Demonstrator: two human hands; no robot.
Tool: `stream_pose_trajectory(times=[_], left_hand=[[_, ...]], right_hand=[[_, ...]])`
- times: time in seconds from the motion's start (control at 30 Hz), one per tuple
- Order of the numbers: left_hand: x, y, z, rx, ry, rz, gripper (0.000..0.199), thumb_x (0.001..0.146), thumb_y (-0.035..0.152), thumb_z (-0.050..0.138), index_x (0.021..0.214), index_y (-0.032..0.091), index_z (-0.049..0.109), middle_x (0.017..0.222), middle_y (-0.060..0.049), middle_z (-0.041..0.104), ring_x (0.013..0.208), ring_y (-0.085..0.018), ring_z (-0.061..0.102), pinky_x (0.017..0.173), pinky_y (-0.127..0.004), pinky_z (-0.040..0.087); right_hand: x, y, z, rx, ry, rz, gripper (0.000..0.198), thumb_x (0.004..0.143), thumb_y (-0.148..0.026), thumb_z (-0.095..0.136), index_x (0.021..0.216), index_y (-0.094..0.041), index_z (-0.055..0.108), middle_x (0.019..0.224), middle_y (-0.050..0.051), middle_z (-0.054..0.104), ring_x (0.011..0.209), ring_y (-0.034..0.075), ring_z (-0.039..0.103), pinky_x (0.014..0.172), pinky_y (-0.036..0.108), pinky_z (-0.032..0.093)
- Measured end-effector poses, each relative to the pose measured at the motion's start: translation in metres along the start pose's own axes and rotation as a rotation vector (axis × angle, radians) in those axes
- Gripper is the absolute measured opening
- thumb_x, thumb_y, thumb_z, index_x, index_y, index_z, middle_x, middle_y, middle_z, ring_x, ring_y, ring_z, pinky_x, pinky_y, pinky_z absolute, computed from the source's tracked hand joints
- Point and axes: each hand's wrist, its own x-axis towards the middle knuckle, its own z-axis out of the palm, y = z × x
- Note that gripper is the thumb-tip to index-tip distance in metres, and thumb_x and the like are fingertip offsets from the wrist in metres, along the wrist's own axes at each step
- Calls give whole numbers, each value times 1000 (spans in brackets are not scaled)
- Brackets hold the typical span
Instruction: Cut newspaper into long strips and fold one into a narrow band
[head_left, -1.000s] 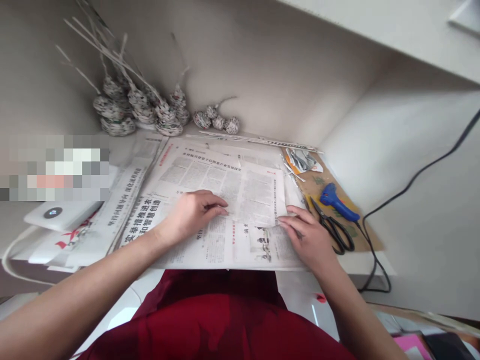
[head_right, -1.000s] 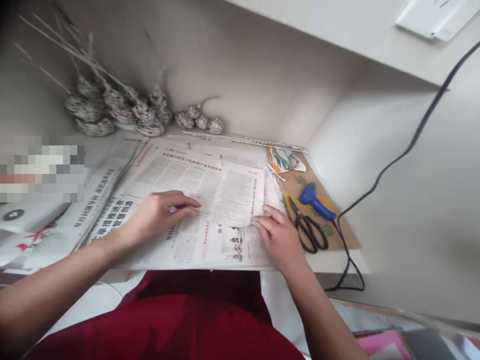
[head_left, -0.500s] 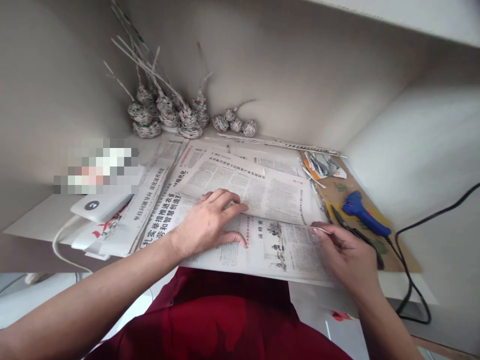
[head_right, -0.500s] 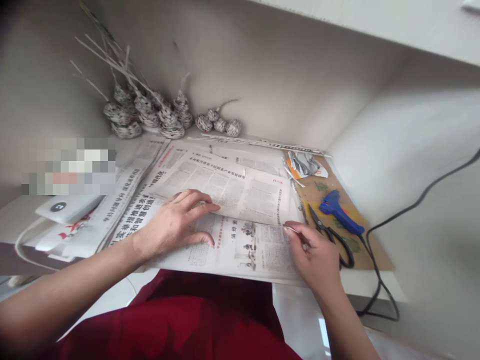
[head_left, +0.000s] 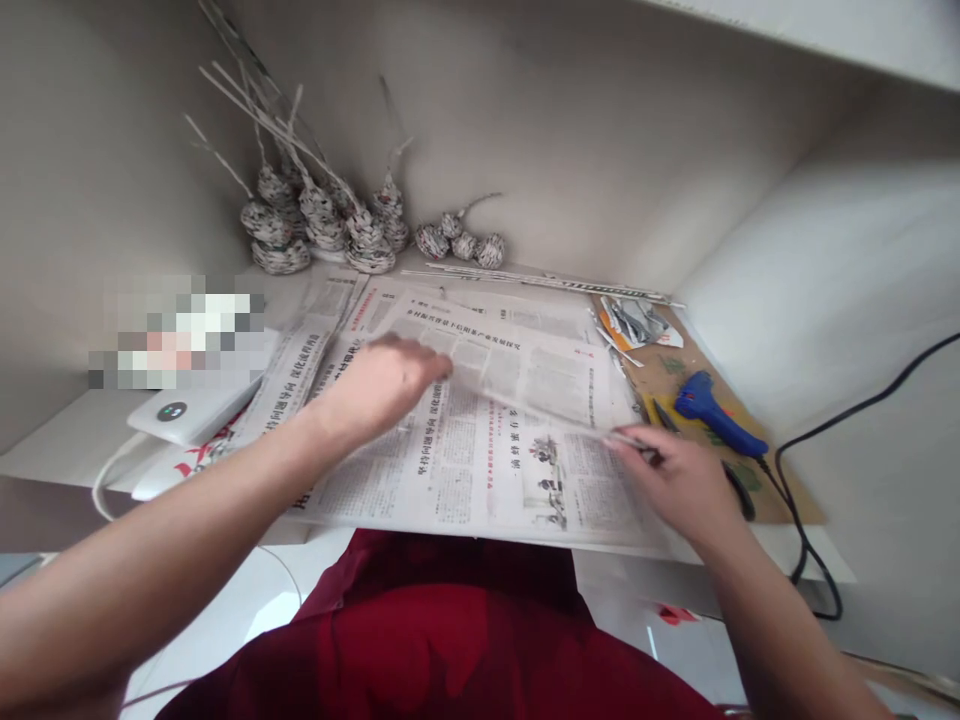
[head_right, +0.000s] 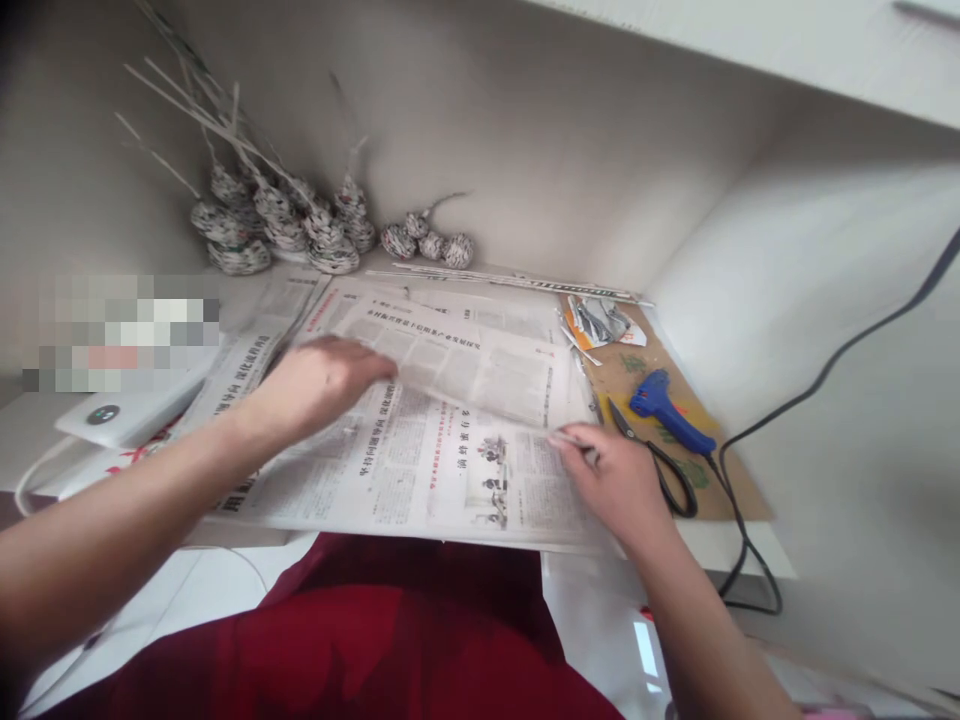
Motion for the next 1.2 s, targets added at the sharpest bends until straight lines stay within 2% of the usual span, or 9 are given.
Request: stream_pose_trajectory(times=[0.13,0.2,0.3,0.4,0.5,0.6,0.8,1.03,1.2], left_hand=[[32,-7,-22,109,301,-64,33,100,14,40,103,18,73,97,-9,75,98,-27,67,91,-44,48],[29,-6,-33,108,386,-80,32,101,17,41,106,21,73,98,-7,74,100,-26,66,94,-45,47],[3,1,-35,86,336,-5,32,102,18,40,103,22,72,95,-6,74,94,-25,66,96,-45,48],[-31,14,-24,41,144,103,34,102,12,38,102,22,70,94,-5,74,87,-22,67,97,-44,48],[-55,27,-9,31,-8,138,31,97,4,41,103,18,68,90,-7,72,82,-23,66,79,-38,52],[-64,33,0,-1,-88,138,31,92,-1,42,102,16,66,91,-8,71,82,-23,66,74,-36,52],[-62,29,5,-126,-79,100,29,96,5,42,101,17,68,94,-9,72,88,-23,68,80,-37,53],[-68,-1,15,-306,6,-105,23,98,33,54,96,24,75,94,-3,78,86,-21,72,81,-33,53],[-59,-30,9,-124,-22,-281,23,84,50,74,80,28,77,60,6,69,55,-15,61,55,-25,41]], right_hand=[[31,-15,-10,12,381,-98,13,94,-31,66,96,-25,77,102,6,80,98,27,75,89,42,57],[33,-21,-16,10,450,-168,12,95,-27,65,99,-25,76,107,6,79,106,28,72,98,45,54],[17,-21,-20,-30,346,-178,10,95,-27,64,96,-25,74,100,6,78,96,26,73,90,43,56],[-9,-9,-17,-92,200,-242,9,95,-26,63,95,-26,72,94,5,78,97,28,71,89,44,55],[-32,3,-11,-132,77,-317,9,95,-25,62,99,-26,71,93,4,77,101,29,69,89,44,55],[-47,8,-5,-175,-37,-336,15,94,-22,59,103,-25,70,97,6,77,104,29,68,90,45,55],[-48,-11,3,-204,-139,-330,35,93,-19,57,125,-25,69,113,8,77,108,30,65,93,49,52],[-29,-19,3,-32,-214,-278,22,99,-26,54,99,-25,76,95,4,79,89,23,69,81,39,54],[-13,-12,0,-44,-276,-45,30,96,-44,56,80,-26,74,78,3,75,69,22,68,61,32,49]])
